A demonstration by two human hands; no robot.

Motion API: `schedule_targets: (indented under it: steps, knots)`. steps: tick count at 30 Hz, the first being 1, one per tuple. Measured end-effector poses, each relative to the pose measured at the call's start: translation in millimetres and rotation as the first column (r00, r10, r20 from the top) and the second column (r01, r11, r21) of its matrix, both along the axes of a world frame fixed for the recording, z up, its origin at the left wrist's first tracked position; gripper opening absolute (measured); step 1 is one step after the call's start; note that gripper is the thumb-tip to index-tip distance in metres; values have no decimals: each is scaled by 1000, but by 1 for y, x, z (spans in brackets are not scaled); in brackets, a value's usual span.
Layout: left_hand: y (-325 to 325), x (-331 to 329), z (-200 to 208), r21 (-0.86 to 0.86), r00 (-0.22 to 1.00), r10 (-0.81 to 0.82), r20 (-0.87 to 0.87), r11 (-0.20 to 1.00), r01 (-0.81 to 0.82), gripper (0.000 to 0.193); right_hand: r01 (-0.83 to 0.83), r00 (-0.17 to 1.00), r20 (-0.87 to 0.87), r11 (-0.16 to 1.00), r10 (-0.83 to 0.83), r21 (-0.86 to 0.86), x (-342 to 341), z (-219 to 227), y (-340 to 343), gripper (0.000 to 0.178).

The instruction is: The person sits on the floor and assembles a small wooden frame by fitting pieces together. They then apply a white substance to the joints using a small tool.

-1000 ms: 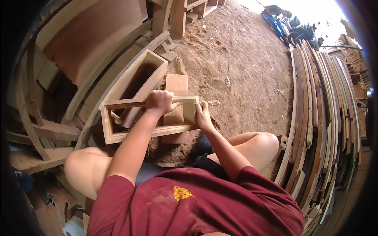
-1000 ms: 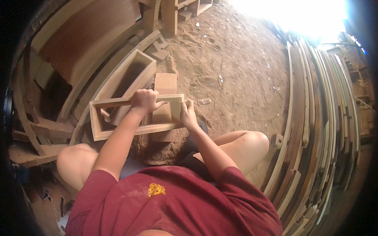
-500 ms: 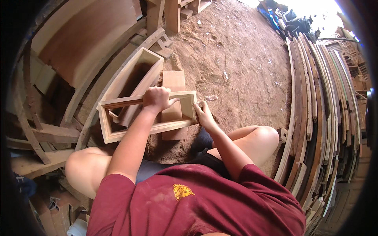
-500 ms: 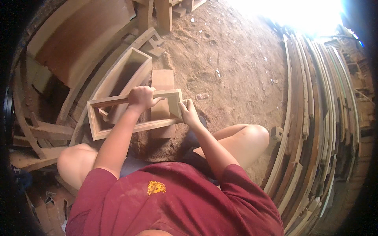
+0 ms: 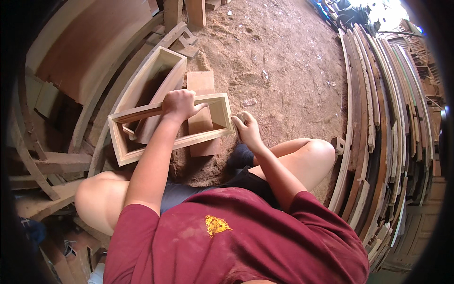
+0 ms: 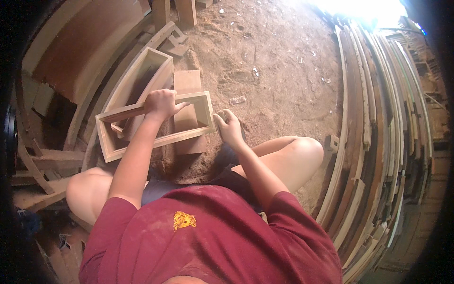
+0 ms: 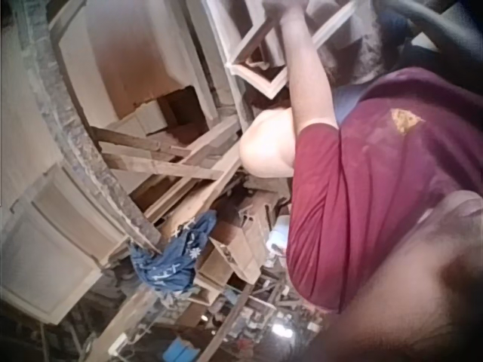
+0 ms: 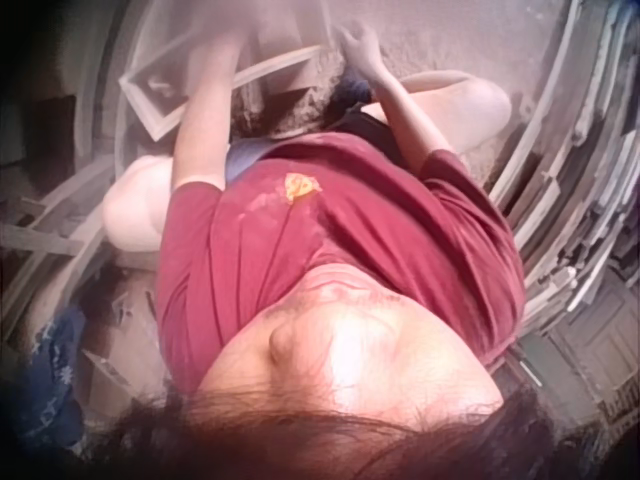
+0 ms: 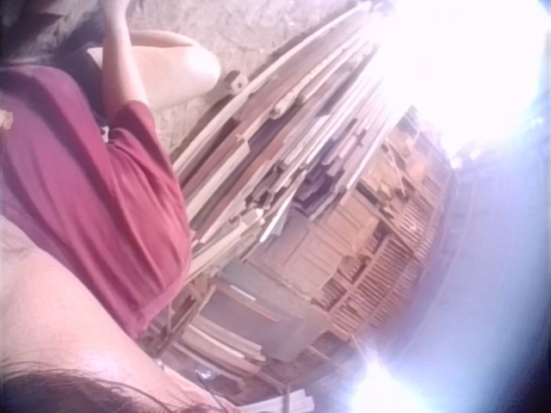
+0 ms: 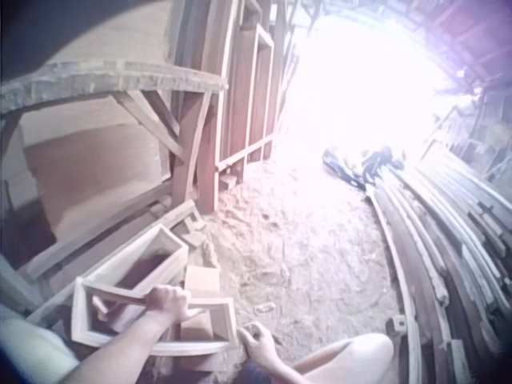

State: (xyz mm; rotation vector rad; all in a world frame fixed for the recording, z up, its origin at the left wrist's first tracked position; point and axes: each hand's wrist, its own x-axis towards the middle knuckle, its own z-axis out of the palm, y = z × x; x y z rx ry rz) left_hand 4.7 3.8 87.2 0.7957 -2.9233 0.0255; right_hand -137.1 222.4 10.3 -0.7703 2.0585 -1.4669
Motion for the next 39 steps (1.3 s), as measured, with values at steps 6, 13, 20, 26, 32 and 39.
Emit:
schedule_targets:
  steps: [6, 13, 20, 26, 32, 39]
  knots:
    - [-4, 3, -6, 3, 1000, 19, 4, 1000, -19, 60, -18, 961, -261, 966, 87, 256, 5, -1, -2, 22]
    - [-6, 2, -13, 37, 1000, 10, -6, 999, -10, 57, -149, 960, -167, 917, 224, 370, 6, 27, -13, 29]
    - [-7, 2, -13, 55, 1000, 23, 3, 998, -23, 56, -113, 907, -346, 929, 241, 352, 14, 36, -15, 28]
    - [-8, 2, -15, 53, 999, 33, -16, 998, -32, 55, -11, 908, -399, 957, 131, 291, 13, 33, -34, 22]
    - [-6, 3, -11, 79, 999, 49, 21, 996, -51, 56, 12, 922, -373, 955, 103, 295, 21, 35, -28, 22]
    - [-7, 4, -12, 58, 999, 41, 33, 997, -43, 56, 58, 882, -461, 948, 98, 313, 9, 38, -66, 27]
